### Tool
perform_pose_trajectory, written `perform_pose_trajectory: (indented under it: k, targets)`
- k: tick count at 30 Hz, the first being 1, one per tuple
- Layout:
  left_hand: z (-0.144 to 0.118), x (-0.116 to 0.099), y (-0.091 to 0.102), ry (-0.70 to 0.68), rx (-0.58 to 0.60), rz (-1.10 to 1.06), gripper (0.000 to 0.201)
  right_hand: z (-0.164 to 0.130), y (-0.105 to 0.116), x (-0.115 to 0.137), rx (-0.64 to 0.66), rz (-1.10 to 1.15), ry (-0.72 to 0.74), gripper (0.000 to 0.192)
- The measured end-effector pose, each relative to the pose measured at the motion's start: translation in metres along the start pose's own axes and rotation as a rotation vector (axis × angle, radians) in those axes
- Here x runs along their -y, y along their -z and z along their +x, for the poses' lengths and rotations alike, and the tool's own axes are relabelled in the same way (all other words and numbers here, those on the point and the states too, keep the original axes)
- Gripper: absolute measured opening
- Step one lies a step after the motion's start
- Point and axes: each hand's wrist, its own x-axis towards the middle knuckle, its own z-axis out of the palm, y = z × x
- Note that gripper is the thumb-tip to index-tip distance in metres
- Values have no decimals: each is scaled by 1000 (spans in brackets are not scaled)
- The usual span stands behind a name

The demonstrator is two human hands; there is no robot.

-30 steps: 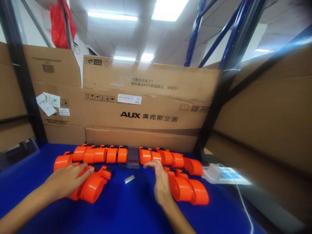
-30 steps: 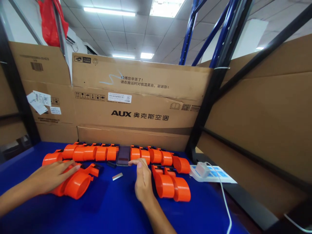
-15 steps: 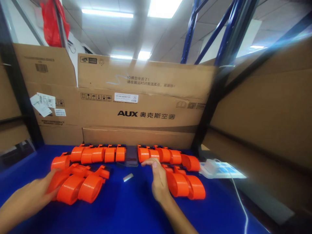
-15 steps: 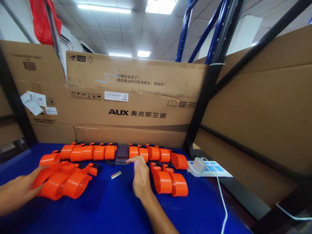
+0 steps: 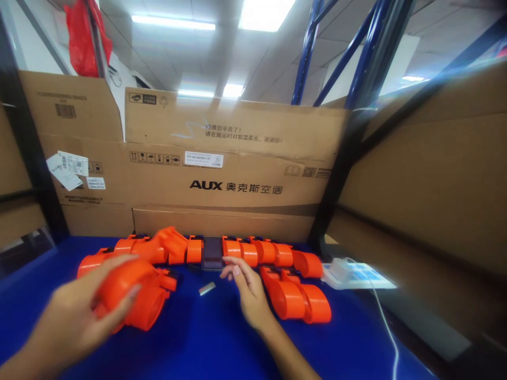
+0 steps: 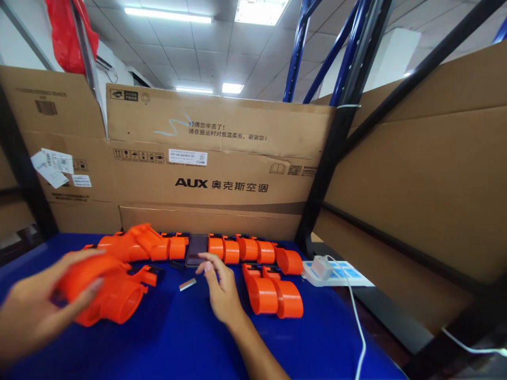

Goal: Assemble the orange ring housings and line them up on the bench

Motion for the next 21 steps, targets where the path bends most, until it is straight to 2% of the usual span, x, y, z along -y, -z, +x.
perform_pose_trajectory:
  k: [2,3,5,8,10,12,13,16,19,21]
  targets:
    - [-11,-28,-34,-232,75,-89,51,1,-4,-2,94,128,-85,47]
    - [-16,-41,-51,-293,77,-116,53,2,-5,-4,133,190,-130,49]
    - [-23,-63,-76,-356,88,-151,53,3,-7,-7,154,283,-215,48]
    - [-24,-84,-92,-337,151,-275,59,3,-5,-13,42,334,-290,42]
    - [-15,-91,-94,-240,242,-438,64,4,-3,-15,-33,313,-310,41]
    - [-1,-96,-97,-46,331,-613,57,4,-3,-16,-63,266,-319,41]
    - [6,-98,-101,49,346,-696,51,5,-4,-16,-63,244,-320,41]
    - [25,-106,-124,258,414,-985,48,6,-9,-16,-32,211,-290,41]
    - [32,-109,-151,400,455,-1271,40,6,-10,-16,-35,87,-233,45]
    - [32,-103,-163,495,384,-1371,37,4,-8,-15,-49,-129,-173,48]
